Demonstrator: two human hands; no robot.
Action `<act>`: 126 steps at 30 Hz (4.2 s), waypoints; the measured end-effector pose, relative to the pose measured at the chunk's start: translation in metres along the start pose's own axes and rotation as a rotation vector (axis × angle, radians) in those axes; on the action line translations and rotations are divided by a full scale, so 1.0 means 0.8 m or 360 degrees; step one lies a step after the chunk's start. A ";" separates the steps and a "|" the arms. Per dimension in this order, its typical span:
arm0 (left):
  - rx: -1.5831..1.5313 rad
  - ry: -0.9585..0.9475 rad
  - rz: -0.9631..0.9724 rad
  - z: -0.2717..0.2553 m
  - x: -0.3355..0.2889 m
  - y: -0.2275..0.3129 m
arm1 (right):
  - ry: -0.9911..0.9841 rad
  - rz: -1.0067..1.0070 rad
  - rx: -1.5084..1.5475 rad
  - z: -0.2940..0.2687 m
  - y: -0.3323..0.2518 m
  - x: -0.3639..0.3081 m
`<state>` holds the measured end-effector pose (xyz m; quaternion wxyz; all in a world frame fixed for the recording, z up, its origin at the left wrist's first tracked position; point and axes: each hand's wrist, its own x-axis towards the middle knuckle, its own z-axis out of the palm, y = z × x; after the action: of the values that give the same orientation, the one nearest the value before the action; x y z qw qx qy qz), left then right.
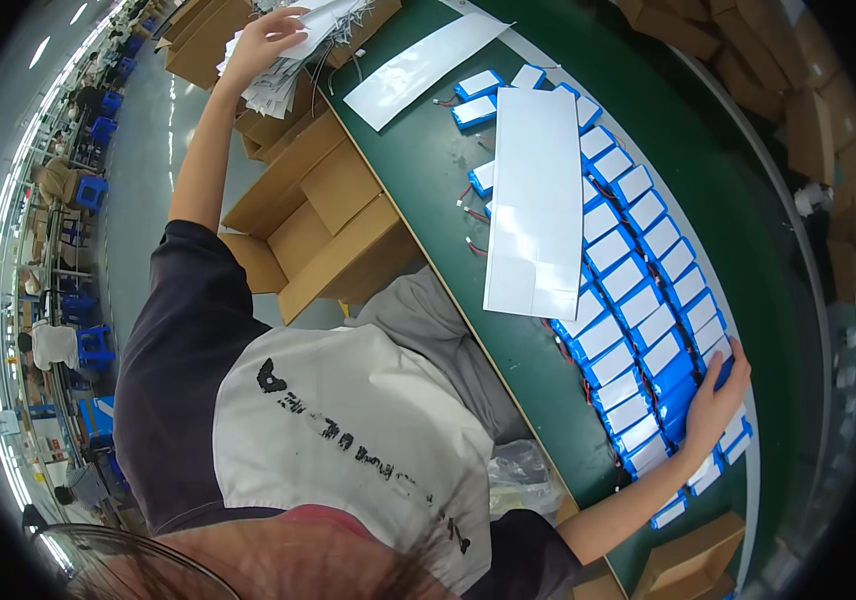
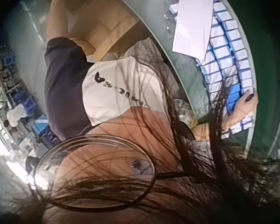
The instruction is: The person applies white rectangular labels to blue rectangular battery cells arranged in rows on a green workbench. They peel each label from a backing sheet and press it onto the surface of the cells one by one.
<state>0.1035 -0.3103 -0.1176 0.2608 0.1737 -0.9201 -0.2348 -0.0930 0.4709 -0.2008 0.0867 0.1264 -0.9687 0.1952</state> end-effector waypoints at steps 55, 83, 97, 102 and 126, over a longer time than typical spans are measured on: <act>-0.0751 -0.0088 0.1600 0.218 -0.252 0.354 | -0.0459 0.0382 0.2543 0.035 -0.243 -0.133; -0.1226 -0.0780 -0.0105 0.259 -0.268 0.413 | 0.0667 0.0252 0.1830 0.081 -0.279 -0.113; -0.0871 -0.0770 0.0398 0.235 -0.262 0.406 | 0.0192 0.0142 0.2359 0.036 -0.276 -0.145; -0.1121 -0.1077 0.0354 0.229 -0.269 0.410 | 0.0061 0.0237 0.2396 0.038 -0.262 -0.145; -0.0941 -0.1319 0.0157 0.228 -0.273 0.395 | -0.0388 0.0328 0.2638 0.029 -0.243 -0.156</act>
<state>0.1139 0.1104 -0.1772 -0.0772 -0.0588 -0.8476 -0.5217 0.0776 0.3150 -0.1795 -0.1574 0.0803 -0.5215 0.8348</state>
